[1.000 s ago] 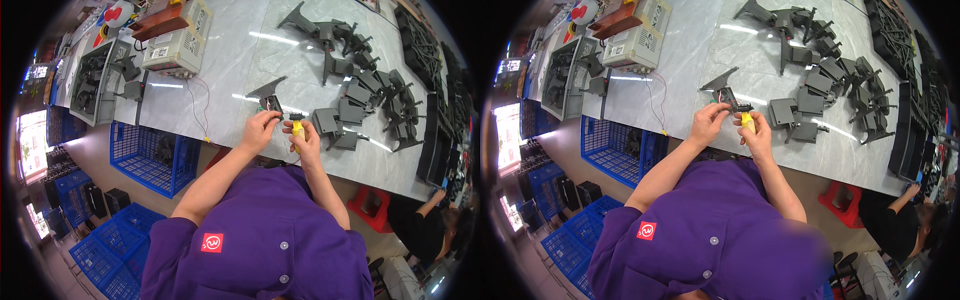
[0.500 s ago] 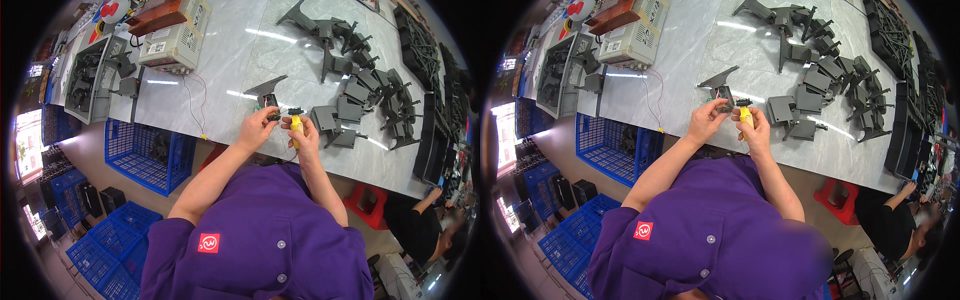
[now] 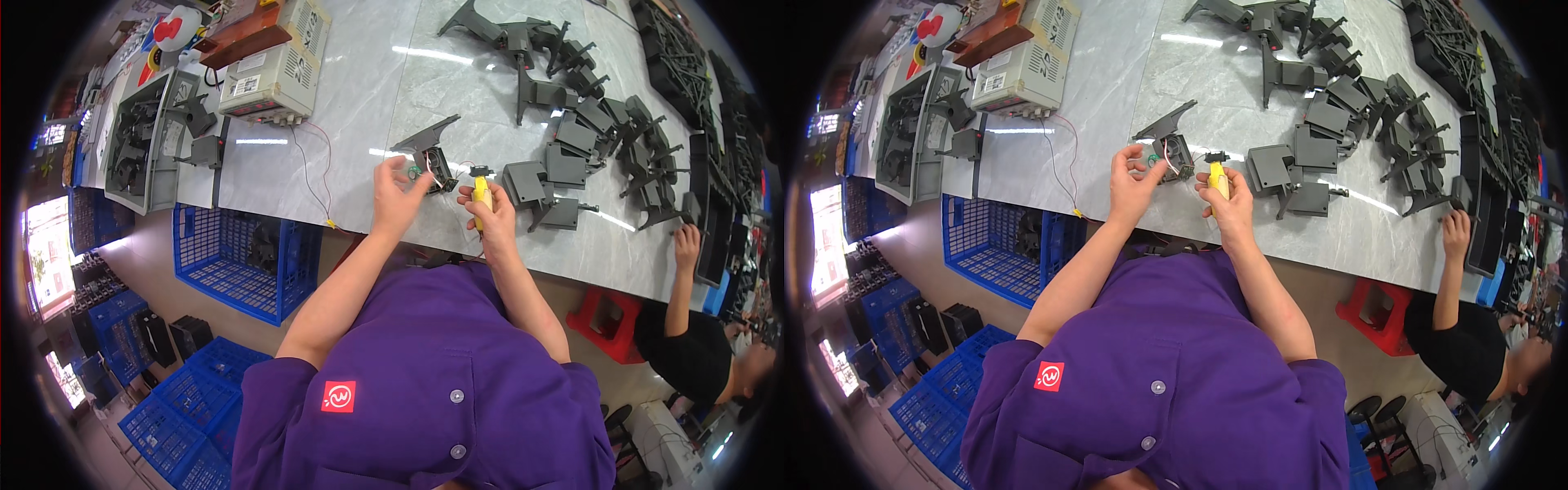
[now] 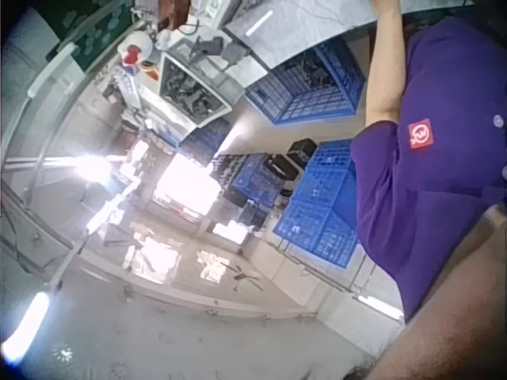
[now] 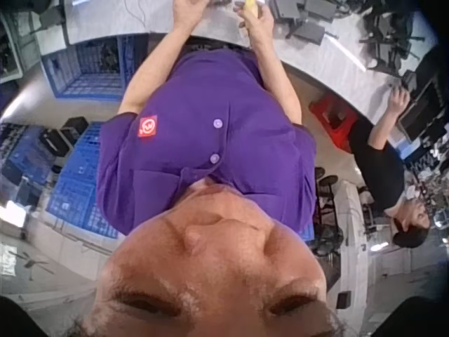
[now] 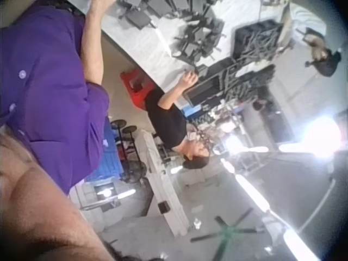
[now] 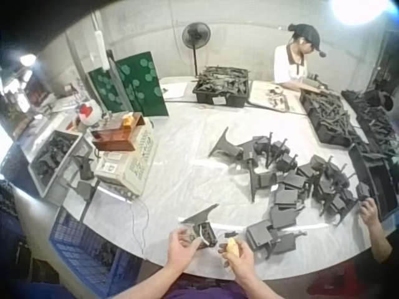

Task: Assemble small electronic components into plastic housings using a manual tool and testing with a power supply.

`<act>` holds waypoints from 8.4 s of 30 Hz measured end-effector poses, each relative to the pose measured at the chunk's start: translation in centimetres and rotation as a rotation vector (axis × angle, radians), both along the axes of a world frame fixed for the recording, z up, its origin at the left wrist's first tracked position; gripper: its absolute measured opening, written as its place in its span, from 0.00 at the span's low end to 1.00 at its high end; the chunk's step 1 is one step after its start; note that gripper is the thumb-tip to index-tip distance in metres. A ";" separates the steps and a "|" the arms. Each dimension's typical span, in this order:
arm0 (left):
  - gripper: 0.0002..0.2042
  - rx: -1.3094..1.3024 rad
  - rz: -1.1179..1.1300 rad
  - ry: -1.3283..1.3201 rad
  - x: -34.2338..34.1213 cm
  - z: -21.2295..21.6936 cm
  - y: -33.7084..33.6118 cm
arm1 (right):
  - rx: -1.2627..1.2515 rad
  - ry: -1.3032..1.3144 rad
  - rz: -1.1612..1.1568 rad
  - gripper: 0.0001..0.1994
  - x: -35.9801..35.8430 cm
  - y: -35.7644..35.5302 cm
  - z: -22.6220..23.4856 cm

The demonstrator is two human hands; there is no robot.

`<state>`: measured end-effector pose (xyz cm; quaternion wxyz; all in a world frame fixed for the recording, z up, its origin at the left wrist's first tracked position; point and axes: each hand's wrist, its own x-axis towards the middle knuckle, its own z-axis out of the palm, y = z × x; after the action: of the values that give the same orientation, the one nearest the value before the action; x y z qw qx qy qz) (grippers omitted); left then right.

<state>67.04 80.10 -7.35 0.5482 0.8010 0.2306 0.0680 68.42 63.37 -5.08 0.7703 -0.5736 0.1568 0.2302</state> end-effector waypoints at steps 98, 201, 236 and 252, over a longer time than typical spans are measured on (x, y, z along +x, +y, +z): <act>0.19 -0.993 -0.201 0.195 1.0 3.7 1.6 | -0.639 -0.622 -0.301 0.11 3.5 -13.3 -3.0; 0.14 -1.159 0.164 -0.154 -0.6 5.8 10.6 | -0.509 -0.464 -0.143 0.07 0.9 -0.9 -2.5; 0.15 -1.152 0.103 -0.061 -3.5 6.5 7.2 | -0.681 -0.199 -0.596 0.32 3.7 -11.0 -5.9; 0.15 -1.158 0.201 -0.141 -4.2 7.1 6.7 | -1.119 -0.674 -0.278 0.33 9.4 -8.2 -1.8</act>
<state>62.83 86.80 -0.20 0.9011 0.3390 0.2678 0.0357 77.77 55.13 -6.90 0.3858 -0.9018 0.0758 -0.1794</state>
